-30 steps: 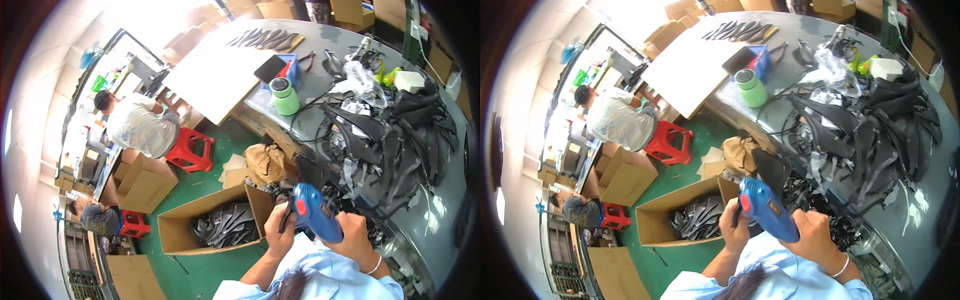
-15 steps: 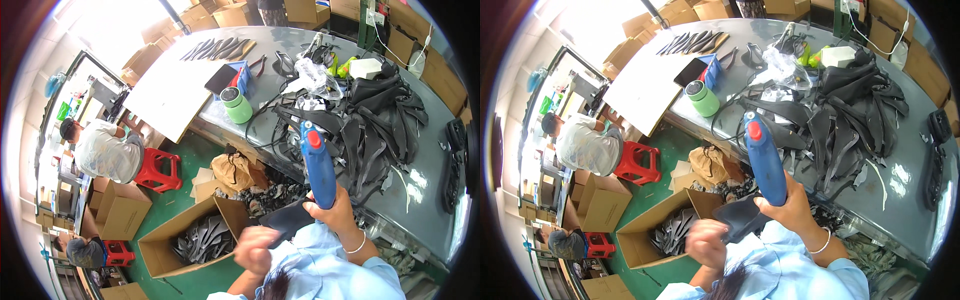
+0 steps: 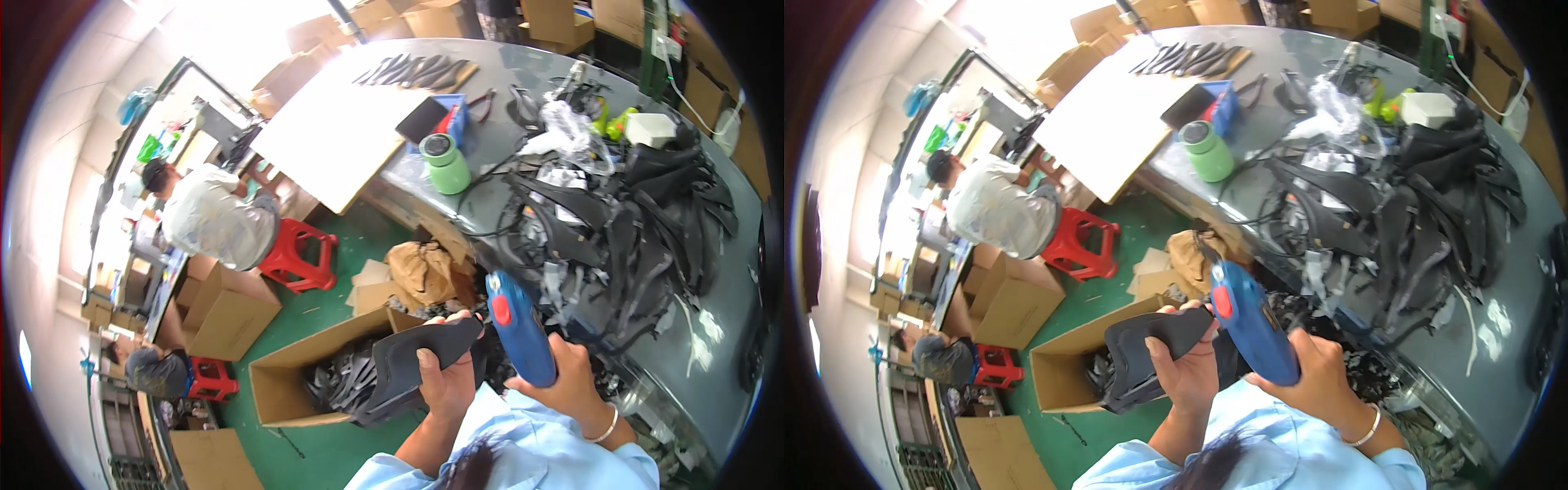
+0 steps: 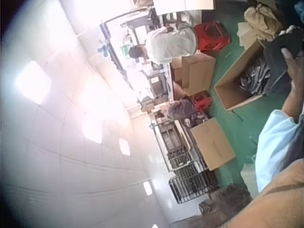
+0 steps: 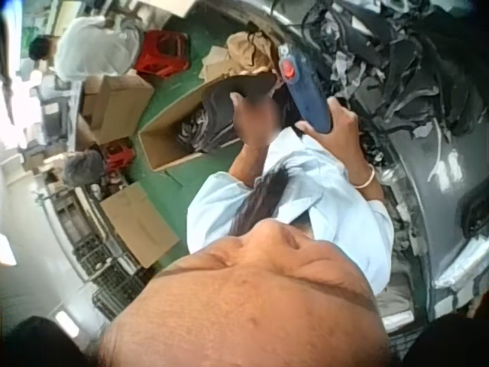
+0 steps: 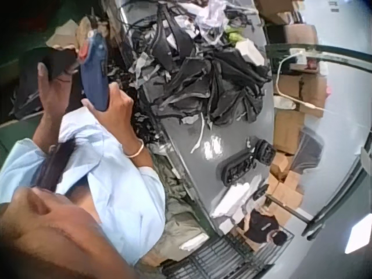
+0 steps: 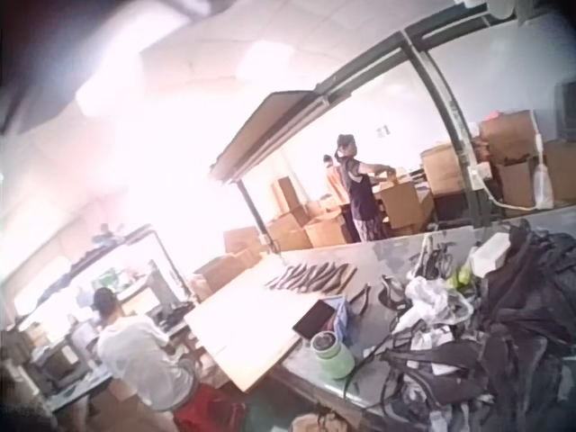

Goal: The person uses a blue handheld electric trimmer to cut and shape a black flexible material, likely fabric or synthetic leather. They hold the material with one hand and guide the tool along the edges with the other, repeatedly trimming the piece and discarding the cut-off strips onto the table.

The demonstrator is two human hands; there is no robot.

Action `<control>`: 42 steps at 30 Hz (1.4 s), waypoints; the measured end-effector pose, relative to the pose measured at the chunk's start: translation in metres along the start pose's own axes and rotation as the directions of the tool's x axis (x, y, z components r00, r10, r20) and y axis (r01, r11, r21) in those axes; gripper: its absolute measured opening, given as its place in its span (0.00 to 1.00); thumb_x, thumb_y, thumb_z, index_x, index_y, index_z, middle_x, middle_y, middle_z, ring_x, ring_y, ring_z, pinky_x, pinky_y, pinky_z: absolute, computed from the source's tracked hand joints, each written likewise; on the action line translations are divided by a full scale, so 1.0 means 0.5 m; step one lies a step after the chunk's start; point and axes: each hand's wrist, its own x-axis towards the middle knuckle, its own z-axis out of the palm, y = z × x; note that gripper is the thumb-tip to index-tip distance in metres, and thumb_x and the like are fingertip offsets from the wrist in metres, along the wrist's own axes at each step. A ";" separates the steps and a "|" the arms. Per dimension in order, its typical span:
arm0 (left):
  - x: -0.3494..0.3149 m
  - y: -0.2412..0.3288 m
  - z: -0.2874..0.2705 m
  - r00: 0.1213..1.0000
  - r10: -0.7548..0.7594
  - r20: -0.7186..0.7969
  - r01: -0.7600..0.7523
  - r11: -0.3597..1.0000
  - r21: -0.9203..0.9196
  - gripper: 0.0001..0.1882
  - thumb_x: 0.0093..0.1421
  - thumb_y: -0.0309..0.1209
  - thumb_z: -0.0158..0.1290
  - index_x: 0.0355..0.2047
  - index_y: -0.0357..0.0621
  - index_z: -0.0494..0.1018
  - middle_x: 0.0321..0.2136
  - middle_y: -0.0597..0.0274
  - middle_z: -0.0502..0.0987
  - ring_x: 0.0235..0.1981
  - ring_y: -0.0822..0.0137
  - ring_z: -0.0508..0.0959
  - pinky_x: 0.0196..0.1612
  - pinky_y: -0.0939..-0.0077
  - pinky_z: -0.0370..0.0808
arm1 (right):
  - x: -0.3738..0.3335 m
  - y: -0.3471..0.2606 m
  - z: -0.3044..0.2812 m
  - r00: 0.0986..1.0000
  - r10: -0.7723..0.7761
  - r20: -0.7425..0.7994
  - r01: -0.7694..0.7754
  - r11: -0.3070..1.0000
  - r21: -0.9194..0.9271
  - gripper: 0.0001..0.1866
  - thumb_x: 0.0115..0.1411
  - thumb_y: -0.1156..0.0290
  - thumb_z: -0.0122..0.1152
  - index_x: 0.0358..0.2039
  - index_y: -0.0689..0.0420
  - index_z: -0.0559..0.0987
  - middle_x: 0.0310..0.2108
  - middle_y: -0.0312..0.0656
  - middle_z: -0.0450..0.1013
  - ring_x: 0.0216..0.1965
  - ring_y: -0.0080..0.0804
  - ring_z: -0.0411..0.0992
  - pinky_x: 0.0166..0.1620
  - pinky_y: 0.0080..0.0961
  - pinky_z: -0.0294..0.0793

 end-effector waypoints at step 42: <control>0.041 0.124 -0.021 0.995 0.089 0.045 -0.100 0.908 0.407 0.17 0.58 0.24 0.50 0.47 0.31 0.67 0.40 0.54 0.73 0.43 0.68 0.72 0.49 0.75 0.68 | -0.029 -0.002 0.025 0.970 -0.223 0.092 0.237 0.953 -0.191 0.18 0.37 0.68 0.71 0.19 0.56 0.66 0.12 0.40 0.65 0.13 0.38 0.66 0.22 0.31 0.63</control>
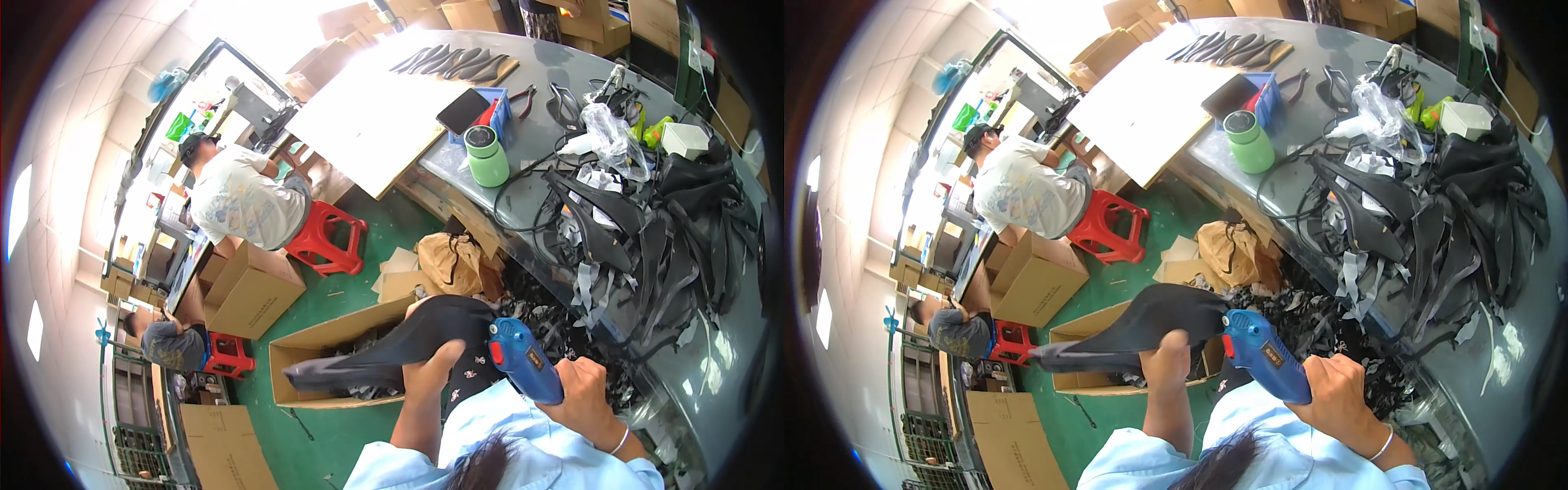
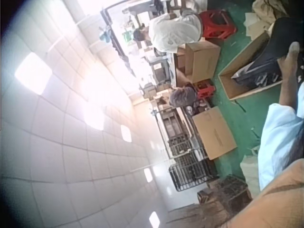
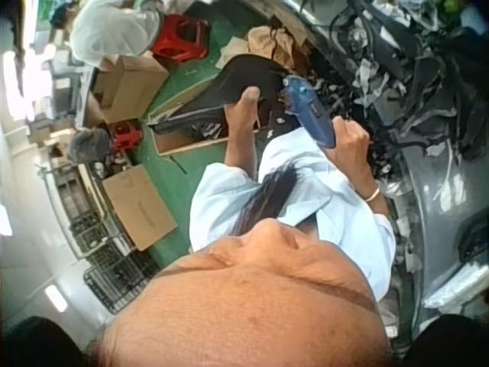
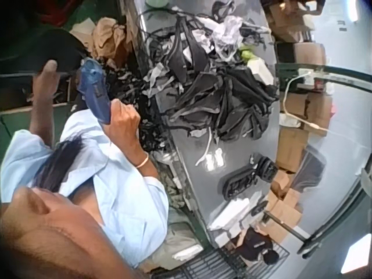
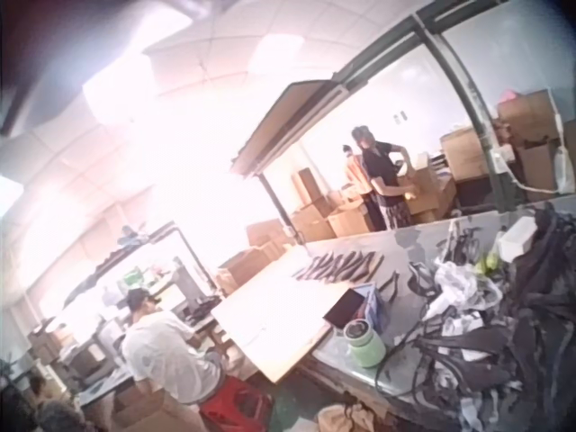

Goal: The person uses a blue handheld electric trimmer to cut and shape a black flexible material, likely fabric or synthetic leather. They hold the material with one hand and guide the tool along the edges with the other, repeatedly trimming the piece and discarding the cut-off strips onto the table.

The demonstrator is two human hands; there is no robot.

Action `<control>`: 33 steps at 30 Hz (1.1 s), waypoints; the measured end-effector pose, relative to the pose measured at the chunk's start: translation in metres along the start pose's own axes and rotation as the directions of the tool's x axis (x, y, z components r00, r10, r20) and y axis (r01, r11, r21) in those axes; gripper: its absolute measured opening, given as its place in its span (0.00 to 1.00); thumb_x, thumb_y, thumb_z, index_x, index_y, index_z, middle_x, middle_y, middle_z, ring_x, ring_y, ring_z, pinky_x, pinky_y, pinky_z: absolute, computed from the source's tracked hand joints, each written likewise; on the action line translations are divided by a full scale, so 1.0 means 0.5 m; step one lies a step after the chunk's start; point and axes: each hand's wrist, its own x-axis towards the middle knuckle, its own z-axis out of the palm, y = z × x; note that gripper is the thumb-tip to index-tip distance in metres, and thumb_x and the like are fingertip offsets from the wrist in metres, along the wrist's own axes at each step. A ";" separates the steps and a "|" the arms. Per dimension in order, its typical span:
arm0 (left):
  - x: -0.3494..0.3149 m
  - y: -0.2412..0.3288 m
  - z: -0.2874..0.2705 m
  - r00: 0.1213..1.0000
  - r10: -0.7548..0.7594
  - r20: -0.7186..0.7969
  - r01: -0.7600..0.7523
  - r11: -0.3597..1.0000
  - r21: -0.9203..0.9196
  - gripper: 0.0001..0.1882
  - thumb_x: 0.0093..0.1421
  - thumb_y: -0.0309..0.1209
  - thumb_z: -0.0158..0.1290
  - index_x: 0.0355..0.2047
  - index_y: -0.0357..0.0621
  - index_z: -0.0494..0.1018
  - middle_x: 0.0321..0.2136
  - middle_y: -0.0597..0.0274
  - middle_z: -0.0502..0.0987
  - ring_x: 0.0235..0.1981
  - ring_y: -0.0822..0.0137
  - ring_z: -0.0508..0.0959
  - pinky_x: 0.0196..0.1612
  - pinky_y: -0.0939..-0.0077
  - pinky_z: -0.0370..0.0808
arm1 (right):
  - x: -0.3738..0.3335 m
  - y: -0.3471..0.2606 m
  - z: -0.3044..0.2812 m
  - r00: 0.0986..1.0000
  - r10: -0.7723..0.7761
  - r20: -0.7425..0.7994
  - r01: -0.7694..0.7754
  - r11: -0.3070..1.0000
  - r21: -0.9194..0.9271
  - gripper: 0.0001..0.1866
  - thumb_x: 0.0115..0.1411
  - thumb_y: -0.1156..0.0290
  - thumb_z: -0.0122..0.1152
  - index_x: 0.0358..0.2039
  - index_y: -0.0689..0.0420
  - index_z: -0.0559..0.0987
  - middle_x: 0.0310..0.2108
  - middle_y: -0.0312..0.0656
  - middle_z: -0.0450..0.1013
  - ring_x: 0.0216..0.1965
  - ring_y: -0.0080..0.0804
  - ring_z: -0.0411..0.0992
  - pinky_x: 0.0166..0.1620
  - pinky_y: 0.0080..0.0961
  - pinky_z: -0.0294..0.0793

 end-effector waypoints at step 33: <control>0.066 0.043 -0.055 0.812 -0.503 0.298 0.228 0.742 0.631 0.15 0.51 0.23 0.55 0.41 0.37 0.73 0.30 0.63 0.76 0.30 0.74 0.75 0.33 0.78 0.71 | -0.001 -0.009 0.005 0.997 -0.019 0.079 0.020 1.000 -0.002 0.19 0.37 0.65 0.72 0.18 0.56 0.66 0.12 0.39 0.64 0.14 0.38 0.67 0.22 0.31 0.63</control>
